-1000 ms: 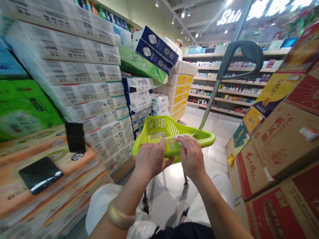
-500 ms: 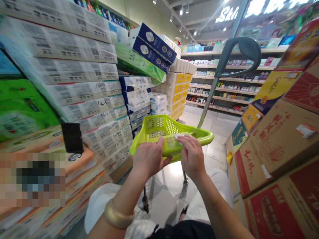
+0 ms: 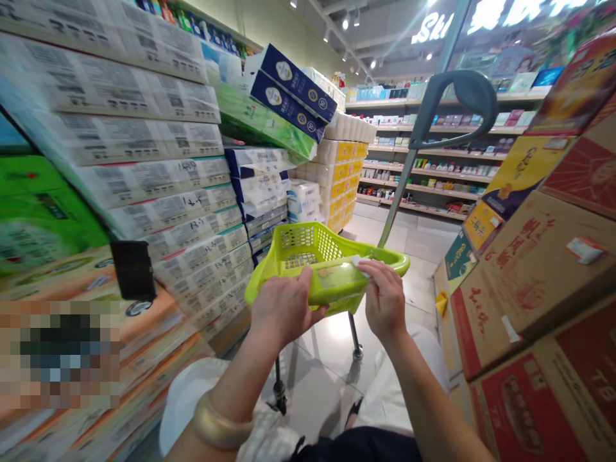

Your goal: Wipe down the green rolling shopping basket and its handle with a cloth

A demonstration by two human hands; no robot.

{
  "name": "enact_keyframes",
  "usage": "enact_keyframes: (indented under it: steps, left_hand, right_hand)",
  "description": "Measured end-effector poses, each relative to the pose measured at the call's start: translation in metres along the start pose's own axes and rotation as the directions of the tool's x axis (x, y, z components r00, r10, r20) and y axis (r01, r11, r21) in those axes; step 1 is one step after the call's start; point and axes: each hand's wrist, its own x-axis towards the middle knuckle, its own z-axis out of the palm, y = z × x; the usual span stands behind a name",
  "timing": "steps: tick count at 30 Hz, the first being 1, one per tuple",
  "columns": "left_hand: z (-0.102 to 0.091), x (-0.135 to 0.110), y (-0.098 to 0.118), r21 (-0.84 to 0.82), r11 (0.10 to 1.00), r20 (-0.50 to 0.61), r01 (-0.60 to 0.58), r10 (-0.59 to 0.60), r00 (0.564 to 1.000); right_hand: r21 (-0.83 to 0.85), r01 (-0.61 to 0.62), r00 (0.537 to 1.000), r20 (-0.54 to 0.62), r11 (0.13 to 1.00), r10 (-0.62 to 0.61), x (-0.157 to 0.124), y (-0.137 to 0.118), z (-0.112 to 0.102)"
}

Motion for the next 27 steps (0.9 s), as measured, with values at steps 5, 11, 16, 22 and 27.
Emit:
enact_keyframes:
  steps: [5, 11, 16, 22, 27]
  left_hand:
    - [-0.002, 0.0, 0.002, -0.008, 1.0, 0.005, 0.002, -0.002, 1.0]
    - [-0.001, 0.001, 0.0, -0.028, 0.999, -0.005, -0.019, 0.019, 1.0]
    - [0.002, 0.002, -0.011, -0.01, 0.998, -0.006, -0.063, 0.063, 0.998]
    - [0.006, 0.004, -0.031, -0.018, 0.994, -0.057, -0.106, 0.105, 0.993]
    - [0.011, 0.007, -0.055, -0.026, 0.995, -0.08, -0.099, 0.096, 0.992]
  right_hand:
    - [-0.084, -0.103, 0.992, -0.079, 0.991, 0.096, 0.004, 0.021, -0.007]
    - [-0.062, -0.047, 0.998, -0.047, 0.997, 0.044, 0.003, 0.016, -0.004]
    - [-0.116, -0.083, 0.996, -0.034, 0.99, 0.08, 0.01, 0.031, -0.014]
    - [-0.127, -0.074, 0.997, 0.001, 0.989, 0.074, 0.01, 0.033, -0.019]
    - [-0.086, -0.064, 0.998, -0.003, 0.994, 0.064, 0.004, 0.031, -0.018]
